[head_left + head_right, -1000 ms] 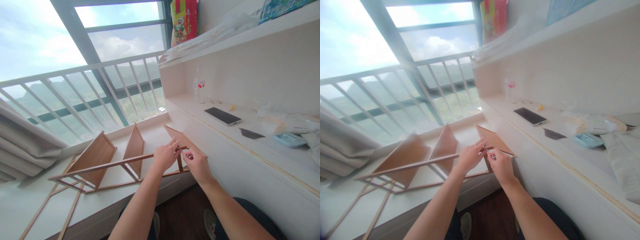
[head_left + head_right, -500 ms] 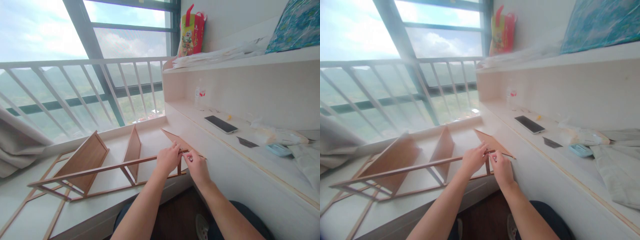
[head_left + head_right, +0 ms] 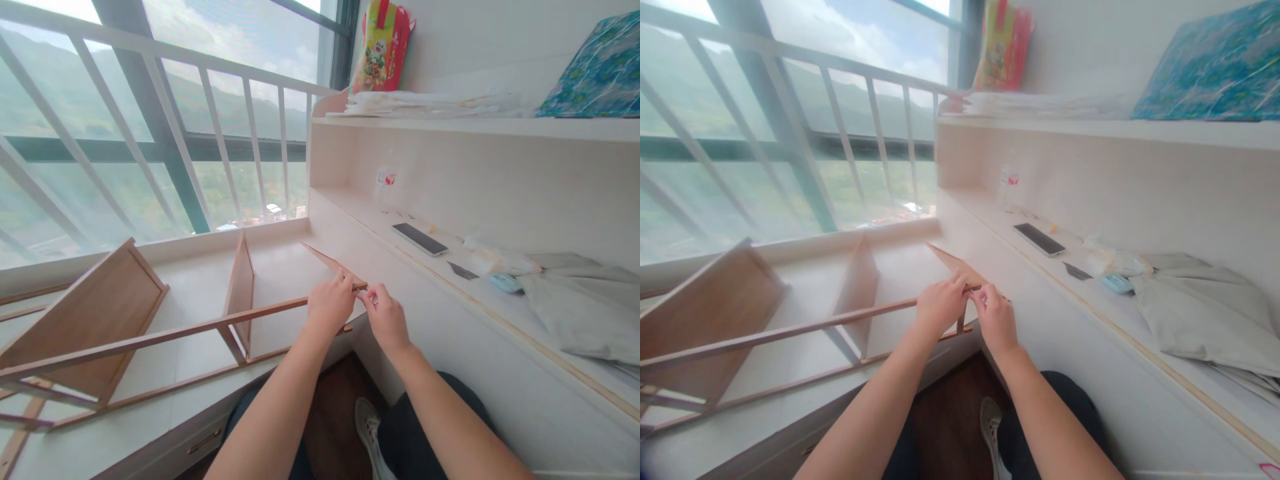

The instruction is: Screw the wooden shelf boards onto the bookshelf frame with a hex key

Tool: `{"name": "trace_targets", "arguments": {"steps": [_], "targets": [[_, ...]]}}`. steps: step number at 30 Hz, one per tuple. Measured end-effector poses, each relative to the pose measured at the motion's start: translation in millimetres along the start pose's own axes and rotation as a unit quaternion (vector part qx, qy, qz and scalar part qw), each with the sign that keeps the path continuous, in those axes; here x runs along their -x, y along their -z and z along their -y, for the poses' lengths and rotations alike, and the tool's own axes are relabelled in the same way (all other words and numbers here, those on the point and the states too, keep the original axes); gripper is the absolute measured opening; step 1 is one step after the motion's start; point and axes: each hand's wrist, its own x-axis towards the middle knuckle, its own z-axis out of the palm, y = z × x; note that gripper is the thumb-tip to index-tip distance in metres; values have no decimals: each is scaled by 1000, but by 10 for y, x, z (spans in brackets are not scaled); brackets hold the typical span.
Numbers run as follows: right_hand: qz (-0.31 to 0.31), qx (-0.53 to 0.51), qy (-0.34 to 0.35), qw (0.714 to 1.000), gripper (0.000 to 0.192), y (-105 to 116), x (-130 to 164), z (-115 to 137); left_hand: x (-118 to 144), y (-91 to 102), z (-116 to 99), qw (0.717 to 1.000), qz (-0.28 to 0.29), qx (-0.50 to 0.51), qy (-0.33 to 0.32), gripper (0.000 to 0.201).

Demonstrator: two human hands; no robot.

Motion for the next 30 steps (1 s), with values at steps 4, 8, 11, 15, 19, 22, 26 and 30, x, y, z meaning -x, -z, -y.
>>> {"name": "trace_targets", "arguments": {"steps": [4,8,11,15,19,22,26,30], "targets": [[36,10,-4,999,17,36,14,-54,-25,-45,10,1000,-22,-5,-11,29],[73,15,4,997,19,101,23,-93,-44,-77,19,999,-31,-6,-15,29],[111,14,3,994,20,151,37,-77,-51,-93,24,999,-37,-3,-17,30],[131,26,0,991,21,192,46,7,-56,-124,24,999,-35,6,-17,31],[132,31,15,991,28,235,26,72,-59,-146,17,999,-32,15,-16,32],[119,10,31,992,32,264,18,61,-58,-145,11,999,-35,18,-17,34],[116,-7,40,992,34,264,25,27,-51,-131,7,999,-34,14,-16,34],[105,-4,52,993,35,233,29,24,-47,-116,7,999,-39,1,-21,34]]}}
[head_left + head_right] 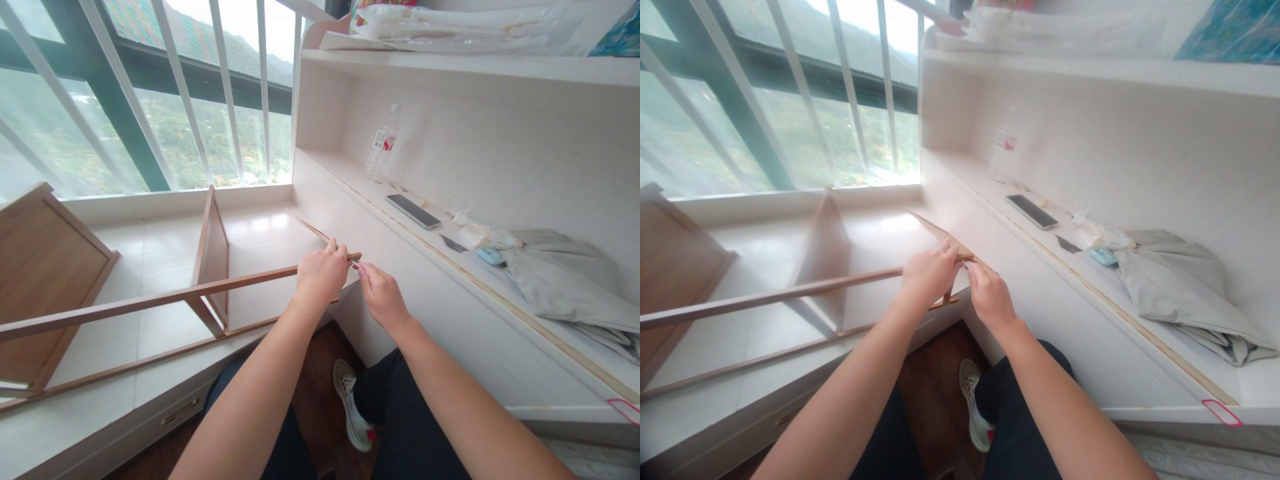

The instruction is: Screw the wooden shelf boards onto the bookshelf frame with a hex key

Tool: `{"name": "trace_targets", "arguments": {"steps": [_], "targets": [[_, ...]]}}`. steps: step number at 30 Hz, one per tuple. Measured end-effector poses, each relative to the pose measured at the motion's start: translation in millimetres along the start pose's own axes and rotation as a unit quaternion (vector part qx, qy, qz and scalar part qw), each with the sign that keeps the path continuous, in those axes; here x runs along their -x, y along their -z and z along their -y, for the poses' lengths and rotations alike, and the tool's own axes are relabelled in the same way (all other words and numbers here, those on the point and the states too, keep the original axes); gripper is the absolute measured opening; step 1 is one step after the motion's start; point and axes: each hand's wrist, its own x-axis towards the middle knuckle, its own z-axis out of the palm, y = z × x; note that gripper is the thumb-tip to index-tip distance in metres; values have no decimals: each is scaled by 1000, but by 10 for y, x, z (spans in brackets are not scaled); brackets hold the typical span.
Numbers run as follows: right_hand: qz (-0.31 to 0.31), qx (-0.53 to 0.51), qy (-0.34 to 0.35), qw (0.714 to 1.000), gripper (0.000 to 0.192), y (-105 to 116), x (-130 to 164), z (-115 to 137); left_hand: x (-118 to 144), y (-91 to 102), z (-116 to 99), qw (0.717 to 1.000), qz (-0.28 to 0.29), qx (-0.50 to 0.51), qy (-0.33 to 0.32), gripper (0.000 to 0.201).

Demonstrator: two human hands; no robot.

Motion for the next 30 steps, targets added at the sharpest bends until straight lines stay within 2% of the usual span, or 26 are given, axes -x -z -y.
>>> {"name": "trace_targets", "arguments": {"steps": [10,17,21,24,25,26,28,29,30], "targets": [[2,53,13,999,37,-58,-16,-58,-3,-9,7,1000,1,-8,1,36],[69,163,-40,983,32,20,-86,82,-16,15,7,1000,23,-13,9,35],[73,99,-79,989,32,34,-135,121,-23,47,6,999,33,-20,8,33],[38,-45,-130,990,30,3,-161,141,-26,64,3,999,36,-21,6,33],[30,-134,-170,976,28,-12,-170,152,-26,69,1,999,37,-22,5,33],[29,-238,-221,945,28,-28,-178,167,-26,73,0,999,38,-23,4,33],[46,-431,-318,843,27,-55,-196,205,-25,84,0,999,43,-28,4,35],[60,-496,-352,791,27,-63,-206,227,-25,90,1,998,47,-31,3,36],[73,-537,-373,753,26,-66,-218,249,-24,97,2,998,50,-34,2,38]]}}
